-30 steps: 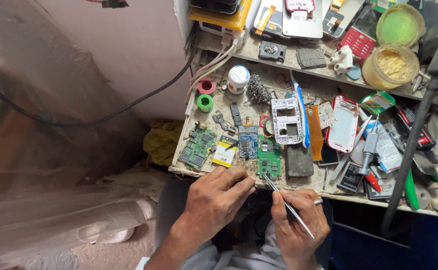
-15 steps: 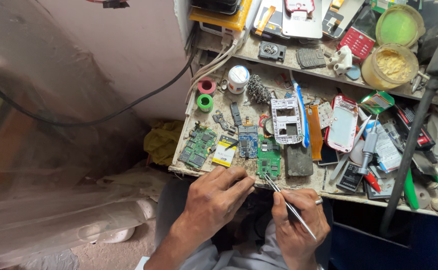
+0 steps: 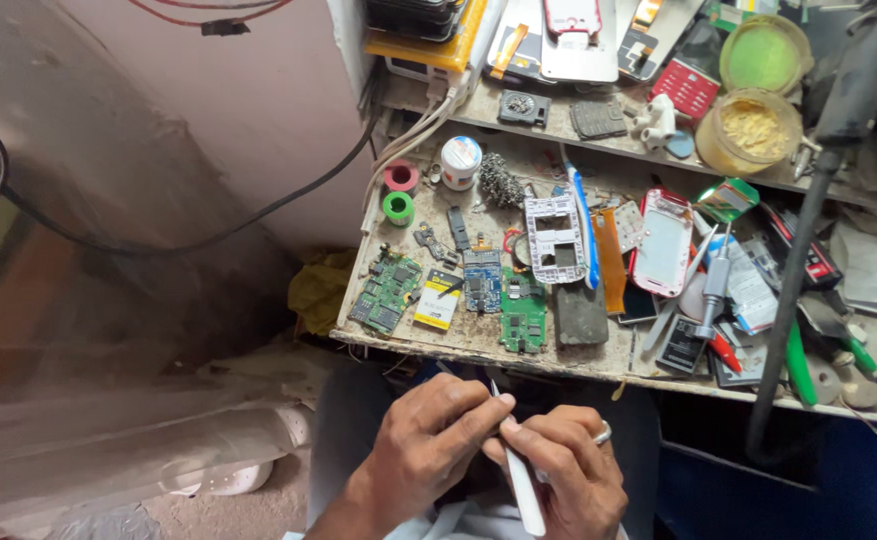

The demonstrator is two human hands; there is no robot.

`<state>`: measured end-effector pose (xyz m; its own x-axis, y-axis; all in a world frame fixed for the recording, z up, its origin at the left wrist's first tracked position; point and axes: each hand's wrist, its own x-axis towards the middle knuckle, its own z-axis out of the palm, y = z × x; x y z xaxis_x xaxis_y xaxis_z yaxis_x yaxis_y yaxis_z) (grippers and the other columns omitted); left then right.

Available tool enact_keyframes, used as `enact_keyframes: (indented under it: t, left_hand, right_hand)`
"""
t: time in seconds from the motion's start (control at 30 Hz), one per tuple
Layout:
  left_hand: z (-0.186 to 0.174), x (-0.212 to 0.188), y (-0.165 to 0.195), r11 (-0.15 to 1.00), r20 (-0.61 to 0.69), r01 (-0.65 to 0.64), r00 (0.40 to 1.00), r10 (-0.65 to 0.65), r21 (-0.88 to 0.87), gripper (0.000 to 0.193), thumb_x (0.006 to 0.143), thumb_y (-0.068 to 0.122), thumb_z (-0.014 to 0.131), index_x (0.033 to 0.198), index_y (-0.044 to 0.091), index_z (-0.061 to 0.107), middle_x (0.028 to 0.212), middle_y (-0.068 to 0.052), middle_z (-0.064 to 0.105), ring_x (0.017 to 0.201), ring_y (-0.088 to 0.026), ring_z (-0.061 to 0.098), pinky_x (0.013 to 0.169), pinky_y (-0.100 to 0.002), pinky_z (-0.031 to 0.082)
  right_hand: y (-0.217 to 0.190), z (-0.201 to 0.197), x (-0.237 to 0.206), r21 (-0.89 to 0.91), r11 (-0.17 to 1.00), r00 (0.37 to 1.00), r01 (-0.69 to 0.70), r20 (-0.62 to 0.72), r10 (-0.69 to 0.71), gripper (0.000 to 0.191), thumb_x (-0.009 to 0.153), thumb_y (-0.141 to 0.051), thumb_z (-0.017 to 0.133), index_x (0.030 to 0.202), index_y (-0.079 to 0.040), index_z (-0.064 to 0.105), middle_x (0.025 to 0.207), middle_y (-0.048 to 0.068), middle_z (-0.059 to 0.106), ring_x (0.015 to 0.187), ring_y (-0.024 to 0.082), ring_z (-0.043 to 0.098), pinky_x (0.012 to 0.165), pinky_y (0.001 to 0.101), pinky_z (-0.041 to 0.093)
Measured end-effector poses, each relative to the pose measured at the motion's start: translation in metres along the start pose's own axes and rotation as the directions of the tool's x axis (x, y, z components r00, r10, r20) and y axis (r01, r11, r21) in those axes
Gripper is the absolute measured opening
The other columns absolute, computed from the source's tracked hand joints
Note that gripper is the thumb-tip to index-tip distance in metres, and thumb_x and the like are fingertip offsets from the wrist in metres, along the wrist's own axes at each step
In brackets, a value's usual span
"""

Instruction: The person uses tweezers to position small components on a green circuit board, then applies a hot air gun to reflow solder. They later use a multimeter to test continuity on the board.

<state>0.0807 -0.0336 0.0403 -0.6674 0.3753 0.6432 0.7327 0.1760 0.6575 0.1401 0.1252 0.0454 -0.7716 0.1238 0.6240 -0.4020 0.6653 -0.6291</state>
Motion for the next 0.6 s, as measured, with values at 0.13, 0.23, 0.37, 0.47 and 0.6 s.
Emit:
enact_keyframes:
  t: [0.13,0.23,0.37,0.47,0.6]
  left_hand:
    - [0.005,-0.001,-0.008,0.995,-0.134,0.082,0.987,-0.088,-0.054,0.033,0.086,0.002,0.081,0.115,0.007,0.067,0.106,-0.007,0.069,0.093,-0.025,0.072,0.078,-0.032,0.06]
    - [0.008,0.001,-0.017,0.891,-0.18,0.291,0.912,-0.368,-0.349,0.022,0.092,0.004,0.078,0.111,0.006,0.067,0.107,-0.008,0.072,0.097,-0.021,0.074,0.082,-0.031,0.063]
    - [0.004,0.005,-0.027,0.574,0.023,0.501,0.765,-0.643,-0.648,0.02,0.093,0.005,0.073,0.113,0.004,0.07,0.109,-0.009,0.075,0.086,-0.013,0.069,0.075,-0.026,0.059]
    - [0.0,0.008,-0.033,0.949,-0.11,0.238,0.958,-0.264,-0.209,0.017,0.097,0.003,0.073,0.114,0.001,0.07,0.111,-0.01,0.074,0.105,-0.016,0.07,0.09,-0.028,0.057]
    - [0.005,0.007,-0.03,0.864,-0.094,0.434,0.878,-0.469,-0.255,0.018,0.09,0.004,0.079,0.107,0.003,0.073,0.099,-0.006,0.077,0.087,-0.012,0.074,0.076,-0.025,0.06]
  right_hand:
    - [0.014,-0.009,-0.003,0.094,0.995,0.999,0.02,0.025,-0.023,0.038,0.079,-0.01,0.085,0.11,-0.005,0.063,0.097,0.008,0.07,0.089,0.021,0.068,0.081,0.0311,0.055]
    - [0.028,-0.013,-0.004,0.104,0.992,0.997,-0.071,-0.001,0.071,0.031,0.085,-0.008,0.081,0.111,-0.004,0.063,0.101,0.009,0.072,0.093,0.02,0.069,0.083,0.031,0.056]
    - [0.036,-0.013,-0.004,0.077,0.987,0.99,-0.141,-0.022,0.143,0.025,0.089,-0.006,0.078,0.109,-0.003,0.065,0.103,0.01,0.073,0.095,0.021,0.07,0.084,0.0325,0.057]
    - [0.036,-0.01,-0.002,0.018,0.995,0.996,-0.094,0.009,0.094,0.024,0.088,-0.005,0.078,0.108,-0.003,0.066,0.104,0.011,0.072,0.098,0.024,0.07,0.087,0.035,0.056]
    - [0.035,-0.006,0.003,-0.044,0.998,0.997,-0.035,0.062,0.037,0.024,0.086,-0.005,0.078,0.107,-0.003,0.066,0.104,0.01,0.073,0.099,0.026,0.069,0.088,0.0362,0.055]
